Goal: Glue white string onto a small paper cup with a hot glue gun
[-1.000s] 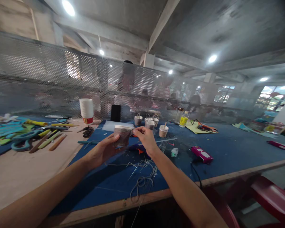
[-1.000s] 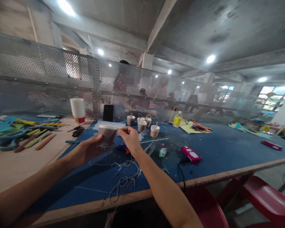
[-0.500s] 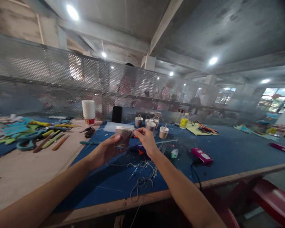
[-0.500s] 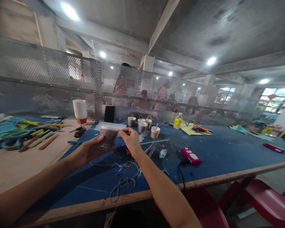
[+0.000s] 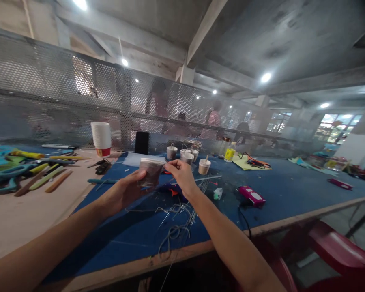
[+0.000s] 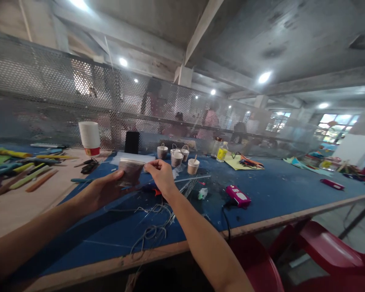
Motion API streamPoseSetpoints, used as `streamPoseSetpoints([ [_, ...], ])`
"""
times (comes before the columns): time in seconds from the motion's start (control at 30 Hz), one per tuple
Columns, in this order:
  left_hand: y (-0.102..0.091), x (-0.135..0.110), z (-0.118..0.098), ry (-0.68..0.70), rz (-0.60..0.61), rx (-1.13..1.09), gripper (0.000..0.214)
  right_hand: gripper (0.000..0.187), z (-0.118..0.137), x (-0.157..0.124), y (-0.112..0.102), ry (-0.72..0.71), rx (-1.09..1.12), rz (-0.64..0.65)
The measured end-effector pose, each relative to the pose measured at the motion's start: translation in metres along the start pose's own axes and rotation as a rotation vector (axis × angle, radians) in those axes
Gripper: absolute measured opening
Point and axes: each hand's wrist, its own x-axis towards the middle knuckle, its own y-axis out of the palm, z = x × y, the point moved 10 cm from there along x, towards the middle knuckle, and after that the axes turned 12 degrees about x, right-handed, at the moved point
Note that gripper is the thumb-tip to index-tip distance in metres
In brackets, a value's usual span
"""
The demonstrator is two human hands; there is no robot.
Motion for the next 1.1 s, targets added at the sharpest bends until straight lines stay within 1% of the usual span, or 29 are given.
streamPoseSetpoints([
  [0.07, -0.0010, -0.0001, 0.0007, -0.008, -0.004, 0.000, 0.036, 0.021, -0.0010, 0.0008, -0.0013, 0.000, 0.004, -0.003],
  [0.3, 0.0016, -0.0048, -0.0088, 0.026, -0.016, 0.016, 0.034, 0.022, 0.0045, -0.0034, 0.0037, -0.017, -0.007, 0.033],
  [0.67, 0.0038, -0.0035, -0.0079, 0.040, 0.016, -0.011, 0.035, 0.021, 0.0059, -0.0027, 0.0042, -0.035, -0.015, 0.036],
  [0.8, 0.0017, -0.0034, -0.0058, 0.016, 0.008, -0.007, 0.036, 0.020, 0.0043, -0.0013, 0.0031, -0.040, -0.015, 0.025],
  [0.93, 0.0003, -0.0031, -0.0060, 0.021, 0.003, -0.011, 0.035, 0.020, 0.0052, -0.0015, 0.0037, -0.054, -0.034, 0.031],
  [1.1, 0.0019, -0.0048, -0.0051, -0.007, -0.018, -0.003, 0.036, 0.020, 0.0058, -0.0023, 0.0040, -0.034, -0.036, 0.029],
])
